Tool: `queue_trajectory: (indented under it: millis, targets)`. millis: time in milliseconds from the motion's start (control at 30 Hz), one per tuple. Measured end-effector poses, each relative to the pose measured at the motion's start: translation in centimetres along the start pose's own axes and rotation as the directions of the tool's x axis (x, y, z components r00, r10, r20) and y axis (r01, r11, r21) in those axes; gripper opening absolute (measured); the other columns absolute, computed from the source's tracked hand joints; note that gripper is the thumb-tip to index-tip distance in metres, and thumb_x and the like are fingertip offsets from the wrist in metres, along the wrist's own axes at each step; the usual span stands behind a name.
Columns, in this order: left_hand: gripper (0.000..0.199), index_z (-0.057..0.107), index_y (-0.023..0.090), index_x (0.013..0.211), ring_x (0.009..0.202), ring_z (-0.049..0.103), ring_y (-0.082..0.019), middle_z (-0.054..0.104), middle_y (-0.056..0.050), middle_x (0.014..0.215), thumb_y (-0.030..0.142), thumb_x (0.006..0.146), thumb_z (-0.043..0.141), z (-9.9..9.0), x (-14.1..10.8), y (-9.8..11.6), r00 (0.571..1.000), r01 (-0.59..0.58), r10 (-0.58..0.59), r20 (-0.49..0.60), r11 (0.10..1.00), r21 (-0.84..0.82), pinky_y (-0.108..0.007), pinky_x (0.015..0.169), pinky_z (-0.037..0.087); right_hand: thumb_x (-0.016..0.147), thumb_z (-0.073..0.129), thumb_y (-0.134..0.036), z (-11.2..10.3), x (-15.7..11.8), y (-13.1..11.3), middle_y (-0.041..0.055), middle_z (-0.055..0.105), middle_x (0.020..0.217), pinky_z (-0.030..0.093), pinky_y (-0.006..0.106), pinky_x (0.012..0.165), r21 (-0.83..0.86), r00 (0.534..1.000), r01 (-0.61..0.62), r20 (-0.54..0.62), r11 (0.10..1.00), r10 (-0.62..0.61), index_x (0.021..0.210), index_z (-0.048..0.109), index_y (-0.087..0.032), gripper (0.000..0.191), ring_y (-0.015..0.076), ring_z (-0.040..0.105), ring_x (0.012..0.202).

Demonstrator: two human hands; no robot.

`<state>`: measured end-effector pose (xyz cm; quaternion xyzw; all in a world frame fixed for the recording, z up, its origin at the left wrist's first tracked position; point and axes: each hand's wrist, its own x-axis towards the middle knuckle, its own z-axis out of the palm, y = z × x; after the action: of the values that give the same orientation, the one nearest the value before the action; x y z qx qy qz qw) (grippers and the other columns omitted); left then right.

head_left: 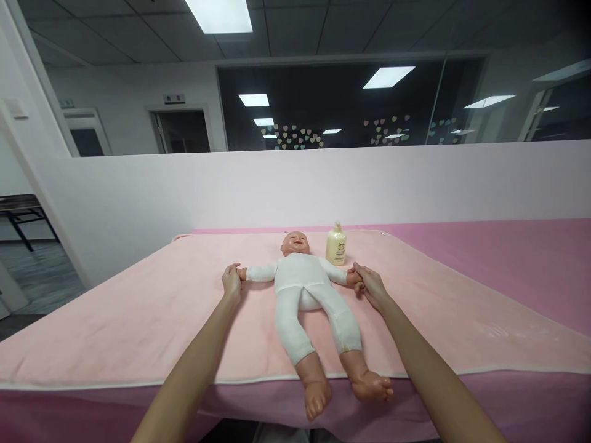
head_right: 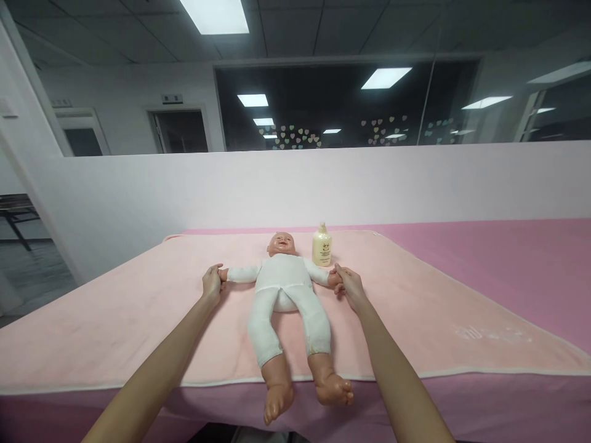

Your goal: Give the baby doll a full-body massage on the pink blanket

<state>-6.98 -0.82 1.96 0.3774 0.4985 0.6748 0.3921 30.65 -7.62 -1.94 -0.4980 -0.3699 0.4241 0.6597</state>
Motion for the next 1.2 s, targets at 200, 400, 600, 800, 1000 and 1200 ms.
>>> queue_trajectory:
  millis: [200, 400, 600, 800, 1000, 1200]
  targets:
    - [0.022, 0.051, 0.020, 0.104, 0.028, 0.035, -0.005, 0.047, 0.004, 0.062, 0.025, 0.085, 0.040, -0.01, 0.05, 0.08, 0.998, 0.054, -0.056, 0.030, 0.997, 0.051, -0.018, 0.030, 0.025, 0.068, 0.068, -0.047, -0.11, 0.16, 0.25, 0.0039, 0.063, 0.071, 0.025, 0.019, 0.025, -0.016, 0.999, 0.029, -0.013, 0.999, -0.029, 0.082, 0.059, -0.014, 0.037, 0.0058, 0.043, 0.030]
    - [0.034, 0.042, 0.019, 0.118, 0.033, 0.044, -0.006, 0.053, 0.002, 0.069, 0.026, 0.085, 0.044, 0.11, -0.03, 0.18, 0.994, 0.079, -0.084, 0.066, 0.994, 0.070, -0.019, 0.035, 0.036, 0.068, 0.068, -0.039, -0.12, 0.17, 0.27, 0.0048, 0.065, 0.082, 0.028, 0.020, 0.026, 0.003, 0.999, 0.019, -0.030, 1.000, -0.019, 0.086, 0.057, -0.016, 0.031, 0.0060, 0.043, 0.032]
    - [0.045, 0.033, 0.016, 0.126, 0.045, 0.057, -0.010, 0.057, 0.000, 0.071, 0.017, 0.083, 0.043, 0.41, -0.03, 0.20, 0.985, 0.133, -0.134, 0.108, 0.991, 0.016, -0.023, 0.046, 0.049, 0.071, 0.061, -0.024, -0.13, 0.43, 0.00, 0.0023, 0.064, 0.084, 0.035, 0.020, 0.031, 0.094, 0.997, -0.018, -0.074, 0.995, 0.025, 0.098, 0.050, -0.020, 0.030, 0.0055, 0.044, 0.034]
    - [0.047, 0.031, 0.013, 0.128, 0.047, 0.059, -0.012, 0.059, -0.002, 0.070, 0.013, 0.081, 0.039, 0.45, 0.23, 0.00, 0.977, 0.155, -0.147, 0.152, 0.987, -0.039, -0.023, 0.046, 0.048, 0.069, 0.062, -0.024, -0.10, 0.21, -0.33, 0.0024, 0.064, 0.085, 0.036, 0.020, 0.031, 0.107, 0.999, -0.031, -0.033, 0.994, 0.034, 0.101, 0.047, -0.021, 0.036, 0.0068, 0.046, 0.037]
    - [0.035, 0.045, 0.016, 0.116, 0.038, 0.050, -0.009, 0.054, 0.001, 0.065, 0.019, 0.083, 0.038, 0.15, 0.33, -0.09, 0.991, 0.112, -0.113, 0.078, 0.994, 0.016, -0.021, 0.039, 0.042, 0.069, 0.065, -0.035, 0.16, 0.05, -0.09, -0.0030, 0.062, 0.074, 0.039, 0.020, 0.033, 0.102, 0.998, 0.068, -0.022, 0.992, -0.066, 0.094, 0.050, -0.021, 0.033, 0.0009, 0.031, 0.029]
    - [0.028, 0.054, 0.018, 0.102, 0.032, 0.045, -0.007, 0.052, 0.002, 0.066, 0.021, 0.081, 0.036, 0.08, -0.04, 0.24, 0.995, 0.077, -0.078, 0.061, 0.997, 0.032, -0.021, 0.034, 0.034, 0.068, 0.066, -0.049, 0.16, -0.16, 0.03, -0.0023, 0.064, 0.077, 0.042, 0.022, 0.034, 0.050, 0.997, 0.080, 0.002, 0.996, -0.080, 0.090, 0.052, -0.020, 0.039, -0.0007, 0.029, 0.027]
